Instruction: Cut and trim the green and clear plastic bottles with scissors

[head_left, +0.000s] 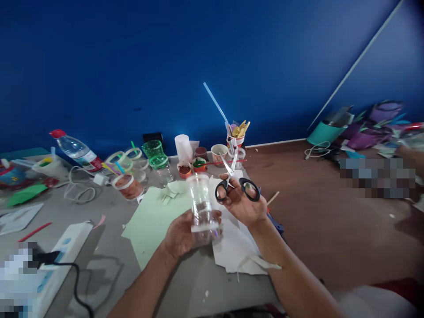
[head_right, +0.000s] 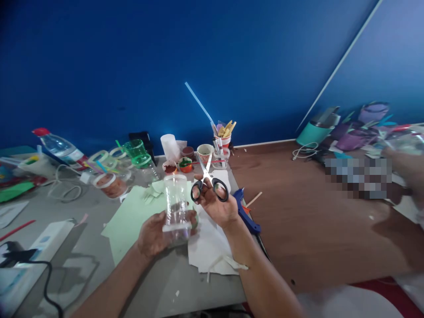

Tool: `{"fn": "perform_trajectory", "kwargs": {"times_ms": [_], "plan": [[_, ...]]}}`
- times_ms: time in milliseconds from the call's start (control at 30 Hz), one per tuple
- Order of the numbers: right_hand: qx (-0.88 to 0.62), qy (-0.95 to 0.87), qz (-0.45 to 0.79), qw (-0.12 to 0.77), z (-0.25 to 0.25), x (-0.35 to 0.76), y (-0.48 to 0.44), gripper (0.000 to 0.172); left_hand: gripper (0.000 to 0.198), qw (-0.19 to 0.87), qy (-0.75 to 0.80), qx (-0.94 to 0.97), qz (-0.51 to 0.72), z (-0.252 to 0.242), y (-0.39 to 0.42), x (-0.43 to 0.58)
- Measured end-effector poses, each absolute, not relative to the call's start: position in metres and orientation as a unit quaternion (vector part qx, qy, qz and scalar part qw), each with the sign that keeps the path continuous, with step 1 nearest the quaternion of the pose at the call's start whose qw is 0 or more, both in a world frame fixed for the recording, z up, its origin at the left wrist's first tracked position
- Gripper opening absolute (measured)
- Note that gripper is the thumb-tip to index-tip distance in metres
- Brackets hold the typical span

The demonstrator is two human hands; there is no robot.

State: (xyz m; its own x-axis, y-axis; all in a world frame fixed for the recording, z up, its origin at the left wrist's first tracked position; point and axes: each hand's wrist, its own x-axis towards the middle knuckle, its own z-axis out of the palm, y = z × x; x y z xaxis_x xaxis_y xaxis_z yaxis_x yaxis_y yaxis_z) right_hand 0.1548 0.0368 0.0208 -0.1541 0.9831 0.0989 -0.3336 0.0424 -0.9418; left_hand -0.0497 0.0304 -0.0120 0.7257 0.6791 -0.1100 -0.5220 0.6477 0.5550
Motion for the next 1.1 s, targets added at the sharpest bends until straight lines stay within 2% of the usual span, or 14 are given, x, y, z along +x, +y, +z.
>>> {"fn": "perform_trajectory", "kwargs": {"times_ms": [167, 433, 533, 600, 700, 767, 867, 933, 1033, 1100], "plan": [[-0.348, -0.432, 0.561, 0.615, 0.027, 0.161, 0.037, 0.075, 0.033, 0.894, 0.222, 0.298, 0.251, -0.021, 0.021, -0.032], [-0.357, -0.440, 0.516, 0.642, 0.040, 0.170, 0.023, 0.088, 0.023, 0.878, 0.265, 0.320, 0.240, -0.022, 0.019, -0.024], [-0.317, -0.430, 0.506, 0.677, 0.039, 0.176, 0.017, 0.081, 0.027, 0.889, 0.253, 0.294, 0.242, -0.022, 0.024, -0.030], [-0.245, -0.423, 0.530, 0.692, 0.035, 0.178, 0.013, 0.064, 0.031, 0.893, 0.225, 0.272, 0.280, -0.019, 0.031, -0.038], [-0.139, -0.434, 0.617, 0.641, 0.028, 0.173, 0.007, 0.041, 0.041, 0.871, 0.179, 0.252, 0.381, -0.008, 0.042, -0.055], [-0.119, -0.456, 0.676, 0.567, 0.026, 0.167, 0.001, 0.044, 0.045, 0.850, 0.172, 0.242, 0.436, 0.000, 0.047, -0.064], [-0.176, -0.466, 0.738, 0.454, 0.028, 0.156, -0.004, 0.056, 0.048, 0.823, 0.199, 0.221, 0.483, 0.007, 0.051, -0.069], [-0.136, -0.506, 0.780, 0.342, 0.031, 0.149, -0.004, 0.060, 0.046, 0.808, 0.224, 0.208, 0.504, 0.010, 0.052, -0.071], [-0.142, -0.520, 0.769, 0.343, 0.033, 0.144, 0.001, 0.058, 0.044, 0.786, 0.239, 0.203, 0.534, 0.013, 0.052, -0.073], [-0.140, -0.527, 0.763, 0.346, 0.032, 0.143, 0.004, 0.058, 0.050, 0.771, 0.228, 0.215, 0.554, 0.014, 0.052, -0.076]]}}
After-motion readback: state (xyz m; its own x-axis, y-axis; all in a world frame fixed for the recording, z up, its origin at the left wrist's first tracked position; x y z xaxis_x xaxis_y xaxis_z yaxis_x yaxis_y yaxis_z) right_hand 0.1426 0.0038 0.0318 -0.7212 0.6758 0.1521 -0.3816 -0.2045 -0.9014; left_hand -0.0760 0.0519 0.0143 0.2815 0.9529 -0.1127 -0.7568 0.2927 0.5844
